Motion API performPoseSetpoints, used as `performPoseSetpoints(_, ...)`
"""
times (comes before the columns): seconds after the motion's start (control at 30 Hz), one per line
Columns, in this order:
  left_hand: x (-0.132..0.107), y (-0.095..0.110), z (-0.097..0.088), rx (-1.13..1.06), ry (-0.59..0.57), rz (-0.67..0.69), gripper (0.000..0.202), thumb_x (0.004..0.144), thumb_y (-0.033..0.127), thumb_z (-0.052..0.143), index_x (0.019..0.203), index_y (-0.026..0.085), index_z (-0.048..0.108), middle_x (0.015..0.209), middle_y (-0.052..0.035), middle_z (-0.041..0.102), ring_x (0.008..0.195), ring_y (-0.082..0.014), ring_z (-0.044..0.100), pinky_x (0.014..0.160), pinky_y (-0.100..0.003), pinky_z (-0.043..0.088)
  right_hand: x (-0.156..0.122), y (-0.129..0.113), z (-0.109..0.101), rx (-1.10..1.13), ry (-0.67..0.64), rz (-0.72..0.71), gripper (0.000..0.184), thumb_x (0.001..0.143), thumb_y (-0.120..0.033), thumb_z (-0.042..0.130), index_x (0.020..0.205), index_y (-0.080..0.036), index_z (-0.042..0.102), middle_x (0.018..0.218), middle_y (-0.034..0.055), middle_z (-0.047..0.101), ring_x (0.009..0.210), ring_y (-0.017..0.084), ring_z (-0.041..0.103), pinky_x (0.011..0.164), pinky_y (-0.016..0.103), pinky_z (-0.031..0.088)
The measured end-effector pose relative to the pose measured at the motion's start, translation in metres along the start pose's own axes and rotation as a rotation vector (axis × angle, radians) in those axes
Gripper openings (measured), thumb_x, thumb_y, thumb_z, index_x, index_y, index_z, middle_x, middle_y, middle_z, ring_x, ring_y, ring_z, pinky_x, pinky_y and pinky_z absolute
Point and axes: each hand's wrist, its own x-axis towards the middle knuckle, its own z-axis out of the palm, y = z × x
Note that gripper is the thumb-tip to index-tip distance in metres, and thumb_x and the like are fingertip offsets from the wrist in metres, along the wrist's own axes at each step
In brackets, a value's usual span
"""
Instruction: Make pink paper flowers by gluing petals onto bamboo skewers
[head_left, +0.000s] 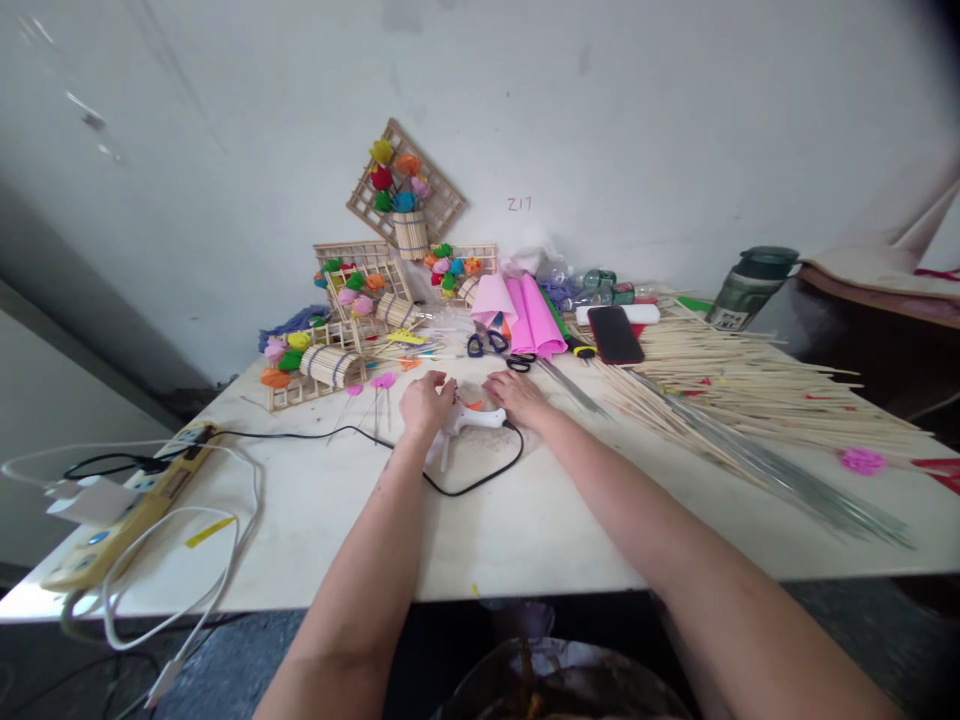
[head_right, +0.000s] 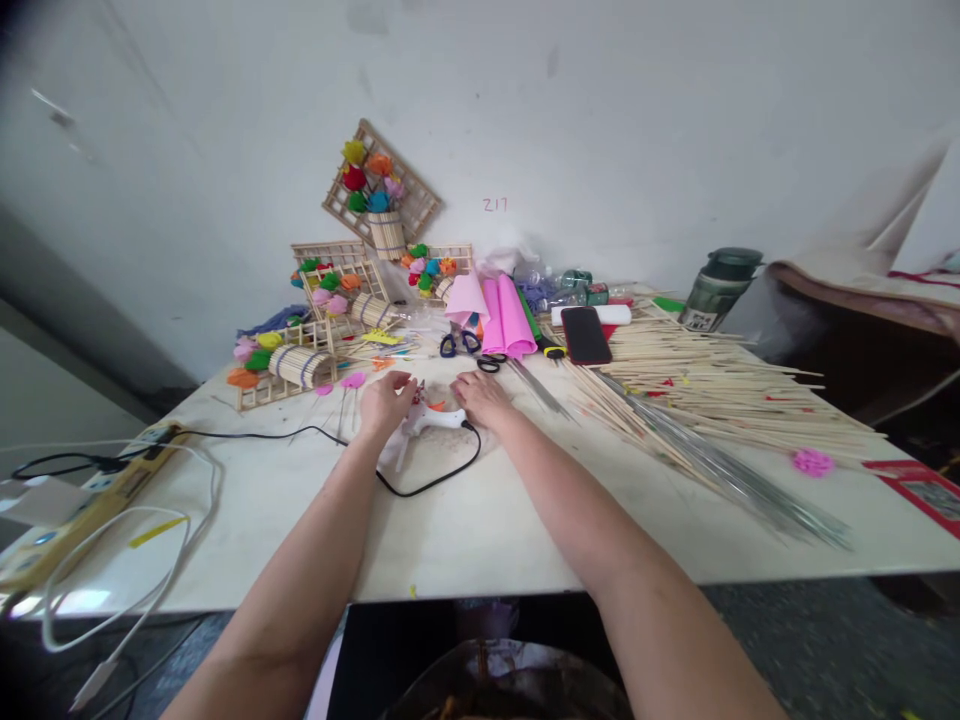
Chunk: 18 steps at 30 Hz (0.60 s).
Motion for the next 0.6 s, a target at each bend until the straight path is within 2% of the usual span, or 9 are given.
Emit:
performPoseSetpoints(0.1,-0.001,0.0,0.004,-0.023,-0.001,0.0,0.035,0.076,0.043,0.047,0.101,0.023,0.061,0.093,-0.0048,0.067,0.089,-0.0209,0.059,0.074,-0.03,0.042,-0.001,0.0,-0.004,0.025,0.036,0.017,0.027,0.087,-0.024,0.042,0.106,-0.018,0.061,0.109,0.0081,0.057,0.1,0.02,0.048,0.087,0.031,0.036)
performPoseSetpoints(0.2,-0.001,0.0,0.004,-0.051,0.023,0.016,0.035,0.076,0.043,0.047,0.101,0.022,0.061,0.093,-0.0051,0.067,0.089,-0.0205,0.059,0.073,-0.03,0.041,-0.002,0.003,-0.007,0.029,0.161,0.027,0.029,0.083,-0.023,0.047,0.108,-0.016,0.06,0.113,0.0082,0.055,0.099,0.021,0.048,0.087,0.032,0.036)
performPoseSetpoints(0.3,0.0,-0.001,0.002,-0.081,0.086,0.03,0.034,0.078,0.044,0.044,0.096,0.023,0.063,0.09,-0.0048,0.067,0.086,-0.0195,0.06,0.072,-0.028,0.041,-0.002,0.006,-0.009,0.005,0.26,0.059,0.022,0.084,-0.023,0.045,0.092,-0.015,0.064,0.1,0.0092,0.06,0.09,0.022,0.049,0.082,0.032,0.036)
performPoseSetpoints(0.43,0.0,0.001,-0.004,-0.076,0.123,-0.013,0.044,0.08,0.05,0.034,0.076,0.02,0.067,0.075,-0.0068,0.068,0.076,-0.0197,0.061,0.065,-0.028,0.04,-0.003,0.006,-0.012,-0.07,0.266,0.141,0.031,0.086,-0.034,0.043,0.07,-0.015,0.063,0.076,0.0092,0.061,0.076,0.021,0.049,0.071,0.032,0.034)
performPoseSetpoints(0.5,-0.001,0.003,-0.007,-0.066,0.107,-0.023,0.049,0.081,0.05,0.031,0.071,0.019,0.067,0.069,-0.008,0.067,0.073,-0.0198,0.06,0.063,-0.027,0.039,-0.003,0.004,-0.012,-0.074,0.271,0.151,0.032,0.086,-0.036,0.044,0.07,-0.015,0.062,0.076,0.0086,0.061,0.076,0.021,0.049,0.069,0.031,0.033)
performPoseSetpoints(0.6,-0.002,0.006,-0.01,-0.063,0.129,-0.028,0.047,0.08,0.051,0.034,0.071,0.019,0.067,0.07,-0.0077,0.067,0.075,-0.02,0.06,0.063,-0.028,0.038,-0.004,0.002,-0.012,-0.05,0.294,0.132,0.024,0.086,-0.03,0.045,0.077,-0.016,0.062,0.08,0.0069,0.061,0.078,0.02,0.049,0.069,0.03,0.032)
